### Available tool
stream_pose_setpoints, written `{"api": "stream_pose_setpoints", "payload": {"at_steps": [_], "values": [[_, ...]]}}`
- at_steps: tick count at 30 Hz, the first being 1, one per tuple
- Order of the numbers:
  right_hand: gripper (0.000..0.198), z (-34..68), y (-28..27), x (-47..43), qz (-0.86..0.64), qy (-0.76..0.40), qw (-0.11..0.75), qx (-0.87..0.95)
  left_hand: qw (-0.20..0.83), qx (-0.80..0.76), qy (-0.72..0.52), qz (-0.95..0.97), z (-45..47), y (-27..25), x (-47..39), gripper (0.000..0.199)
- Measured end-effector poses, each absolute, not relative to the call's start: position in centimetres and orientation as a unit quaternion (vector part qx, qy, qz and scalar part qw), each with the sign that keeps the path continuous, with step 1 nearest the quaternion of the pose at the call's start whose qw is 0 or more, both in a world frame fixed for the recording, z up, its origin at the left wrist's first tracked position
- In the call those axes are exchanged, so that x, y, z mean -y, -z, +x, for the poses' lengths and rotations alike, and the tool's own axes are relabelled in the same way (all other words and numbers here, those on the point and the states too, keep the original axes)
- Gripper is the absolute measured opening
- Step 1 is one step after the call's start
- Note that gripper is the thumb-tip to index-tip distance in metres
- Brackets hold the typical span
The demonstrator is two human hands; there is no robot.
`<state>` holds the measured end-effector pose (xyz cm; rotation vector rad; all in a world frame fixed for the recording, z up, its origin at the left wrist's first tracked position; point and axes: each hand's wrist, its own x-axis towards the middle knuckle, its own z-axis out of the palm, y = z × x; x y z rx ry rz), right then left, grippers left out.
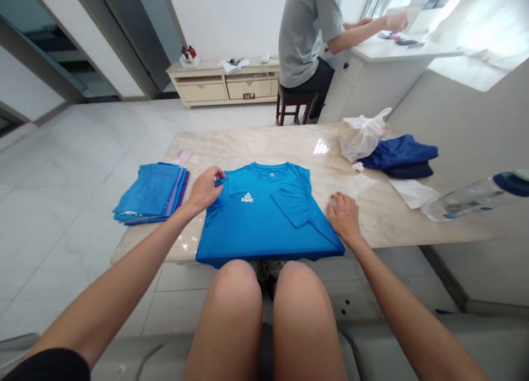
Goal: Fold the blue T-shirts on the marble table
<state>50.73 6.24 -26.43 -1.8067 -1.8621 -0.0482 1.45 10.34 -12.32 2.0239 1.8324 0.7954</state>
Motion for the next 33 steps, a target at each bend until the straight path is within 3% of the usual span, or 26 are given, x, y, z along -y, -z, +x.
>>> {"api": "stream_pose_setpoints", "payload": {"at_steps": [2, 4, 8, 12, 14, 20, 26, 33], "values": [[0.039, 50.7, 26.3, -6.2, -0.671, 0.018, 0.269, 0.690, 0.219, -0.581, -0.286, 0.730, 3.6, 11.7, -9.2, 0.047], [0.039, 50.7, 26.2, -6.2, -0.673, 0.017, 0.268, 0.689, 0.248, -0.588, -0.305, 0.707, 4.4, 11.9, -8.0, 0.053], [0.039, 50.6, 26.0, -6.1, -0.675, 0.018, 0.267, 0.688, 0.211, -0.632, -0.258, 0.699, 3.3, 14.6, -5.6, 0.039], [0.038, 50.6, 26.0, -6.2, -0.675, 0.020, 0.262, 0.690, 0.166, -0.543, -0.130, 0.813, 2.4, 17.7, -3.0, 0.041], [0.038, 50.7, 26.0, -6.2, -0.677, 0.017, 0.261, 0.688, 0.155, -0.524, -0.099, 0.832, 2.5, 18.4, -2.2, 0.031], [0.039, 50.6, 25.8, -6.1, -0.682, 0.014, 0.253, 0.686, 0.249, -0.517, -0.081, 0.815, 3.1, 17.1, -3.5, 0.029], [0.037, 50.4, 25.4, -6.0, -0.687, 0.026, 0.236, 0.687, 0.211, -0.482, -0.197, 0.827, 5.7, 18.6, -11.1, 0.030], [0.037, 50.6, 25.6, -6.1, -0.686, 0.029, 0.240, 0.686, 0.201, -0.515, -0.164, 0.817, 8.9, 22.6, -14.3, 0.022]]}}
